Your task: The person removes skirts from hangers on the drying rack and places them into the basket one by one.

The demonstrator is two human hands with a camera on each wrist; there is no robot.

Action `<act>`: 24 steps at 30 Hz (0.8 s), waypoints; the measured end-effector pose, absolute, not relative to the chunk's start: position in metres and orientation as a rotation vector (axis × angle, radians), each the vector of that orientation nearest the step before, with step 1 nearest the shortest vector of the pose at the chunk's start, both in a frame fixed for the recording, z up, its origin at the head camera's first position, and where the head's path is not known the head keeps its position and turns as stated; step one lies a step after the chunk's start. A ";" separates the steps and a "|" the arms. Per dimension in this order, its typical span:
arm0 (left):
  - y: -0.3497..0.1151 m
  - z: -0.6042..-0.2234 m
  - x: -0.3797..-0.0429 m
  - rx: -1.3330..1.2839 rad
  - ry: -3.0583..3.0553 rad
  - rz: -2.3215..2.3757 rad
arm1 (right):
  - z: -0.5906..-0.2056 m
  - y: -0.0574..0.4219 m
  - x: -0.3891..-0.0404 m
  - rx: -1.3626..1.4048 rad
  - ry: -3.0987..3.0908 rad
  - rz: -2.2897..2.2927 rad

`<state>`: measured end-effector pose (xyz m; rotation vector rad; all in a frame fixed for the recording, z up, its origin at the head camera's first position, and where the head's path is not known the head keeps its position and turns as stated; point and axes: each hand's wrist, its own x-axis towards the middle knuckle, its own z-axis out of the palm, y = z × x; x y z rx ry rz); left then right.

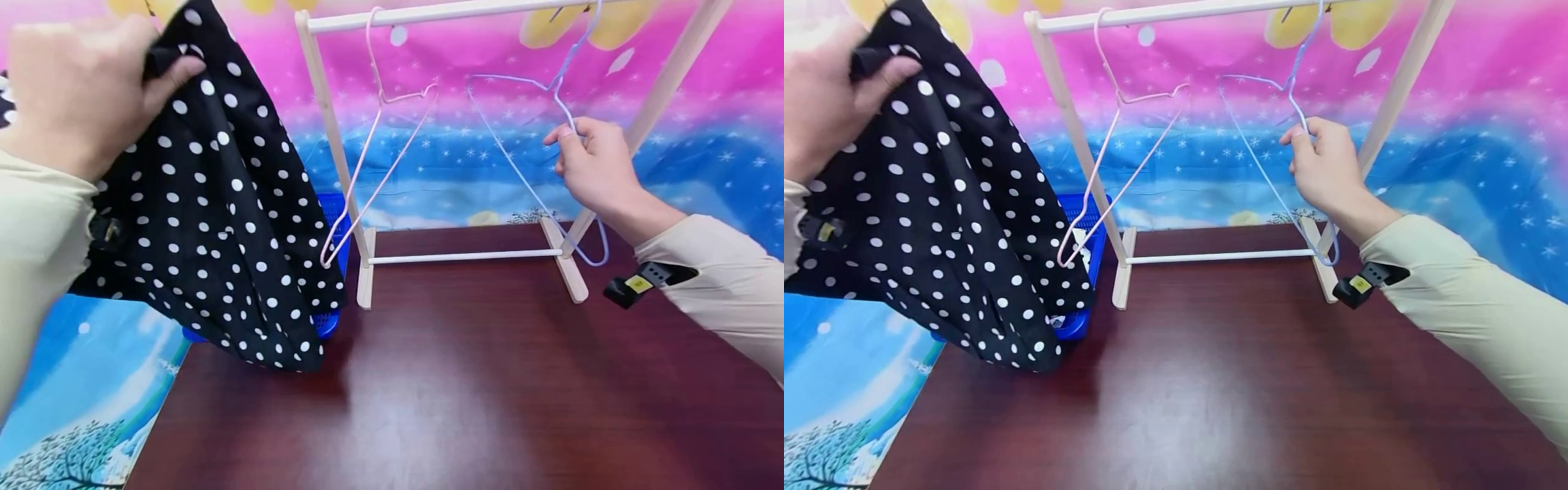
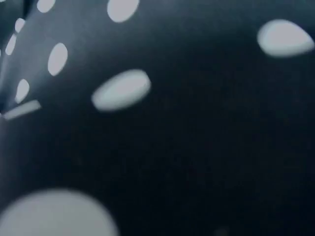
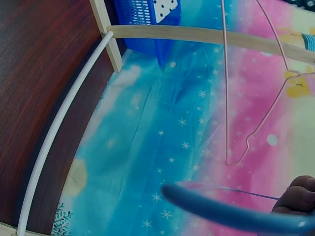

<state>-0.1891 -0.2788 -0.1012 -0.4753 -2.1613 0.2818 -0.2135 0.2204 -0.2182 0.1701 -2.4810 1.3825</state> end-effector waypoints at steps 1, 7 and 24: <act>-0.283 -0.105 -0.193 -0.509 -2.146 0.303 | -0.218 0.219 -0.213 0.174 -2.481 1.385; -0.302 -0.125 -0.220 -0.542 -2.200 0.229 | -0.216 0.216 -0.207 0.182 -2.474 1.386; -0.300 -0.159 -0.260 -0.409 -2.554 0.146 | -0.217 0.205 -0.200 0.206 -2.464 1.427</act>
